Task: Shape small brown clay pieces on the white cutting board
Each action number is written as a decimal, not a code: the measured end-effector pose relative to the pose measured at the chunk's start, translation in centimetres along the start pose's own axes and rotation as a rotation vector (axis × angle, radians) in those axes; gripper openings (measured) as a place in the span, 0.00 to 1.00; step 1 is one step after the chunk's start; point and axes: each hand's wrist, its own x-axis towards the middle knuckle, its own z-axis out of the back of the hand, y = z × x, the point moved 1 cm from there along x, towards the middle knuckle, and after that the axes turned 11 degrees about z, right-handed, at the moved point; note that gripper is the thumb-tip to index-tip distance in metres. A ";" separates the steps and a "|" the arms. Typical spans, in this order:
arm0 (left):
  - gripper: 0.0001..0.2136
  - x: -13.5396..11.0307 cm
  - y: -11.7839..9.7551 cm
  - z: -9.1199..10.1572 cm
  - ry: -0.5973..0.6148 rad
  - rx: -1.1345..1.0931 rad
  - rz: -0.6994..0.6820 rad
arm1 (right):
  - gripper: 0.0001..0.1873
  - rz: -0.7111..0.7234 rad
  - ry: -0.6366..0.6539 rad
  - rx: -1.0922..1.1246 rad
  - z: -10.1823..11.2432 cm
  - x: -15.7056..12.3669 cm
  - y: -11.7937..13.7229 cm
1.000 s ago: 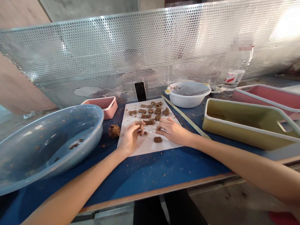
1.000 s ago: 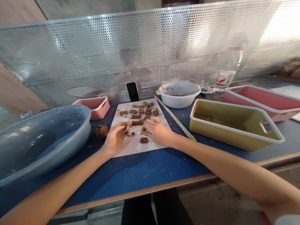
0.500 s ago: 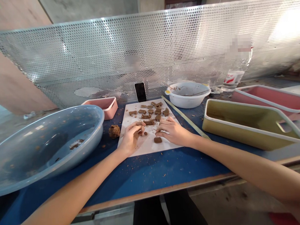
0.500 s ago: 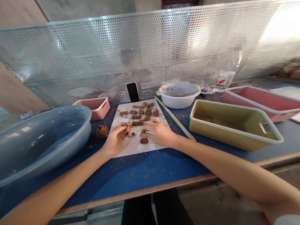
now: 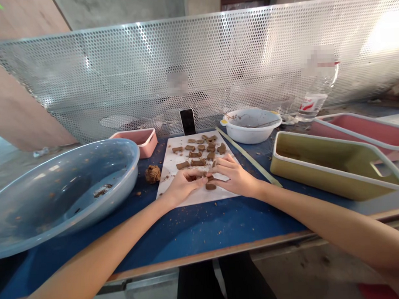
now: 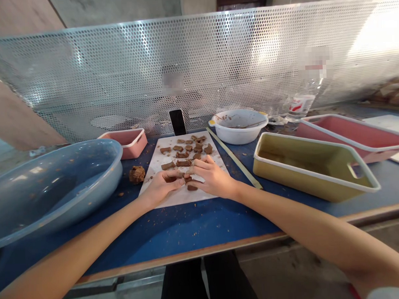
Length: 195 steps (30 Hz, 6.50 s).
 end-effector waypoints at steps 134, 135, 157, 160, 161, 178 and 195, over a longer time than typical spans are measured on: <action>0.13 -0.3 0.6 1.4 -0.248 1.123 -0.565 | 0.20 -0.220 0.237 0.055 0.4 0.3 -1.3; 0.12 -0.3 0.6 1.3 -0.237 1.117 -0.564 | 0.22 -0.220 0.246 0.052 0.4 0.3 -1.3; 0.07 -0.2 1.3 1.2 -0.077 1.019 -0.498 | 0.11 -0.069 0.482 0.032 2.5 0.0 -1.6; 0.07 -0.3 1.1 1.1 -0.073 1.016 -0.486 | 0.08 -0.066 0.449 0.021 2.3 0.0 -1.4; 0.07 -0.3 1.1 1.1 -0.084 1.021 -0.488 | 0.09 -0.045 0.449 0.024 2.3 0.1 -1.3; 0.12 -0.3 0.6 1.3 -0.257 0.979 -0.496 | 0.17 0.113 0.640 0.104 3.8 0.7 -0.2; 0.12 -0.2 0.7 1.4 -0.260 0.993 -0.486 | 0.14 0.202 0.590 0.048 3.3 0.6 0.9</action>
